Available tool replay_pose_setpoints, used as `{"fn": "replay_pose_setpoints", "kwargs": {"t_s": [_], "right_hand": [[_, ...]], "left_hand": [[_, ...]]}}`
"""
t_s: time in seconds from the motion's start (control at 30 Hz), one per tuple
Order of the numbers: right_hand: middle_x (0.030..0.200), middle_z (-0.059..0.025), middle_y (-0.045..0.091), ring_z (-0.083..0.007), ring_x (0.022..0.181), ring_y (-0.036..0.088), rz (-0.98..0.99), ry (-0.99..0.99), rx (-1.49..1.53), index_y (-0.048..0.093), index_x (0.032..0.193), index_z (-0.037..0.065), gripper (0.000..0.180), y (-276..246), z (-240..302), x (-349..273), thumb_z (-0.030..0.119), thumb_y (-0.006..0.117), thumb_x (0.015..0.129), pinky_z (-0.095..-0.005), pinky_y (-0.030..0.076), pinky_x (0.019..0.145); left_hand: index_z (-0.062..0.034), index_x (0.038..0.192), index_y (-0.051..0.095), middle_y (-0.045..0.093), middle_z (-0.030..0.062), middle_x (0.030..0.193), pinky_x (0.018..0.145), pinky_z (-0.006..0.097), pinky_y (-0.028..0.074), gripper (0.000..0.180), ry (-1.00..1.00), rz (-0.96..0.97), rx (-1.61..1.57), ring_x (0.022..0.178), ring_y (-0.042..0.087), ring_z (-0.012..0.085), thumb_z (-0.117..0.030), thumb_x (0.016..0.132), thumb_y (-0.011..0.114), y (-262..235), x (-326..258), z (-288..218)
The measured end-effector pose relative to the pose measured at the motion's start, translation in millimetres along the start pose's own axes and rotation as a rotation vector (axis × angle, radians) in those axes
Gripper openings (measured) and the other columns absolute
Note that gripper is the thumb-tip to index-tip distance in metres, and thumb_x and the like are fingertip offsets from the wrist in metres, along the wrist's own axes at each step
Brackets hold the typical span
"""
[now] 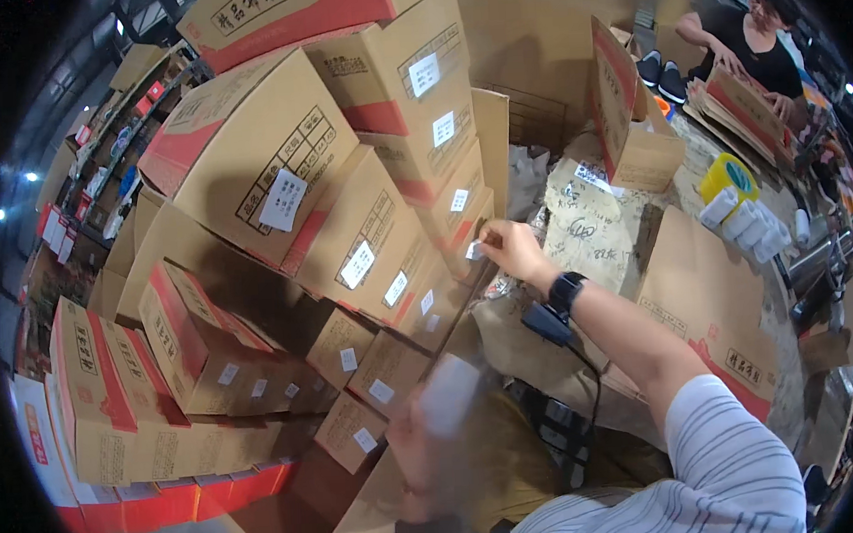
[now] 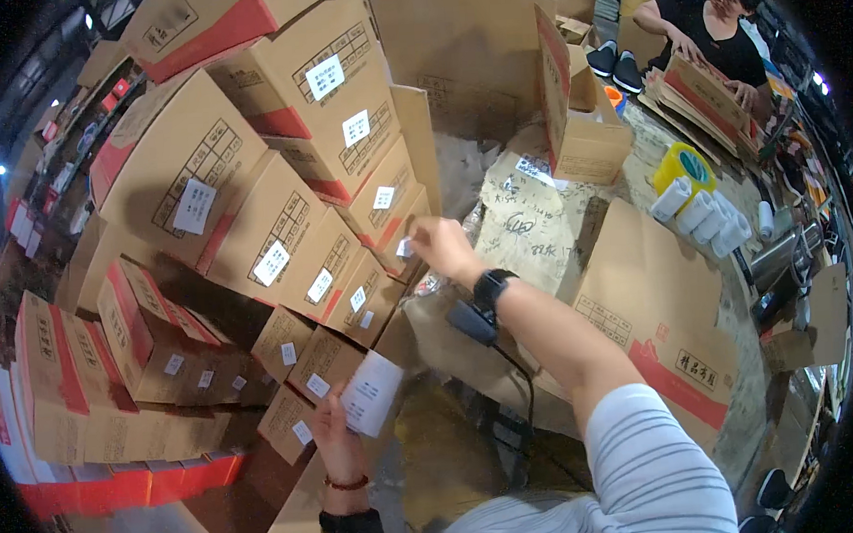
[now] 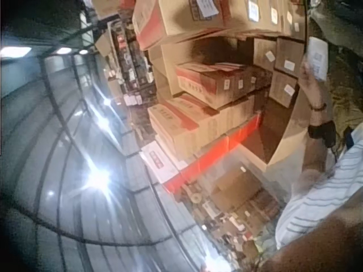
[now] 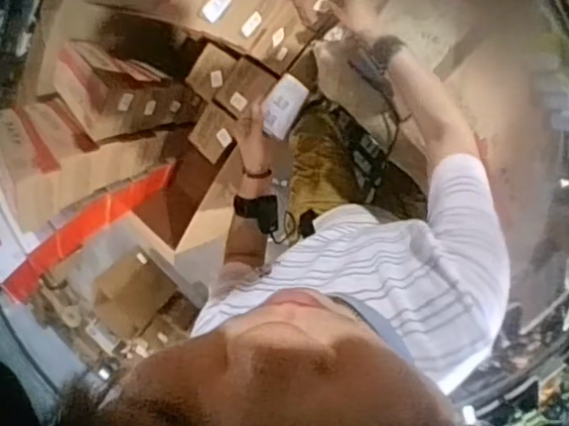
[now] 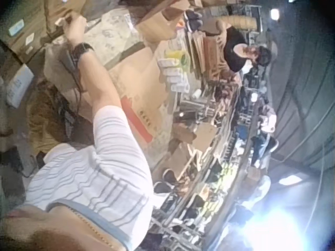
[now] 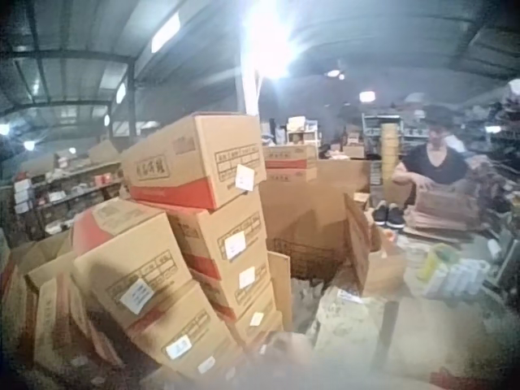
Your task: Packing black shoes into cardboard shoe boxes and applying labels in a manufacturing environment.
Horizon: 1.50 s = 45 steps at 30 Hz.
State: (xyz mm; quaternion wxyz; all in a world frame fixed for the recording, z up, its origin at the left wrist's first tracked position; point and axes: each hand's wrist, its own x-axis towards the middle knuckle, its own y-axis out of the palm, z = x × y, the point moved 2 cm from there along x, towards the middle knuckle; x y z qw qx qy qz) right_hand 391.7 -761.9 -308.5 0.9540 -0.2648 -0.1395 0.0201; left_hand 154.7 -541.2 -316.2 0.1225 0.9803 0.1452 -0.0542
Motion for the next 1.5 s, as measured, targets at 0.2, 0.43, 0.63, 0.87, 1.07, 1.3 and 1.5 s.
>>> {"fn": "replay_pose_setpoints", "kwargs": {"t_s": [0.2,0.43,0.63,0.87,1.07,1.3,1.5], "right_hand": [[0.083,-0.017,0.064,-0.0371,0.079,0.062,-0.044,-0.105,-0.096,0.06,0.085,0.004,0.015,9,-7,-1,0.01,0.065,0.072,-0.0413,0.049,0.072],[0.102,-0.0154,0.056,-0.0307,0.095,0.058,-0.137,-0.013,0.037,0.061,0.096,0.003,0.021,-1,29,3,0.003,0.056,0.076,-0.0373,0.047,0.082],[0.114,-0.0096,0.053,-0.0182,0.105,0.053,-0.05,0.072,0.6,0.049,0.119,0.002,0.033,-16,23,-2,0.005,0.051,0.087,-0.0307,0.045,0.089],[0.105,-0.0112,0.06,-0.0163,0.092,0.057,0.662,0.078,0.678,0.05,0.119,0.0,0.033,-89,87,-147,0.02,0.052,0.093,-0.0318,0.049,0.081],[0.092,-0.0144,0.064,-0.0228,0.079,0.063,-0.093,-0.038,0.105,0.057,0.108,-0.001,0.024,-211,26,-177,0.017,0.055,0.091,-0.035,0.051,0.072],[0.096,-0.0206,0.055,-0.0381,0.081,0.06,-0.452,0.106,-0.608,0.054,0.096,0.006,0.015,-322,-52,-107,0.01,0.056,0.082,-0.0446,0.05,0.069],[0.105,-0.0226,0.052,-0.0355,0.084,0.063,-0.403,0.202,-0.771,0.052,0.101,0.008,0.026,-330,-107,-84,0.015,0.063,0.079,-0.0433,0.052,0.068]], "left_hand": [[0.0061,0.11,0.059,0.062,0.0089,0.104,0.079,0.025,0.048,0.024,-0.021,-0.145,-0.009,0.091,0.059,0.013,-0.006,0.089,0.056,-16,-25,-2],[0.007,0.111,0.057,0.063,0.0109,0.101,0.08,0.029,0.048,0.03,0.055,-0.128,0.034,0.09,0.06,0.015,-0.016,0.091,0.057,2,-31,-21],[0.0056,0.113,0.057,0.063,0.0114,0.102,0.078,0.029,0.049,0.028,0.153,-0.048,0.16,0.09,0.06,0.016,-0.012,0.092,0.054,32,-31,-43],[0.0023,0.134,0.033,0.054,0.019,0.115,0.085,0.037,0.048,0.051,0.362,0.097,-0.13,0.098,0.057,0.0266,0.003,0.086,0.05,106,-39,-37],[-0.0036,0.145,0.015,0.052,0.0161,0.123,0.1,0.035,0.032,0.072,0.234,0.533,0.159,0.109,0.051,0.02,0.0,0.084,0.053,196,-61,-22],[0.0007,0.136,0.033,0.06,0.0105,0.109,0.084,0.024,0.043,0.057,0.044,0.577,0.315,0.096,0.055,0.0125,0.0,0.084,0.055,200,-78,14],[0.0023,0.129,0.043,0.059,0.0099,0.114,0.084,0.024,0.045,0.045,-0.014,0.647,0.475,0.096,0.055,0.0112,-0.002,0.086,0.056,202,-95,8]]}}
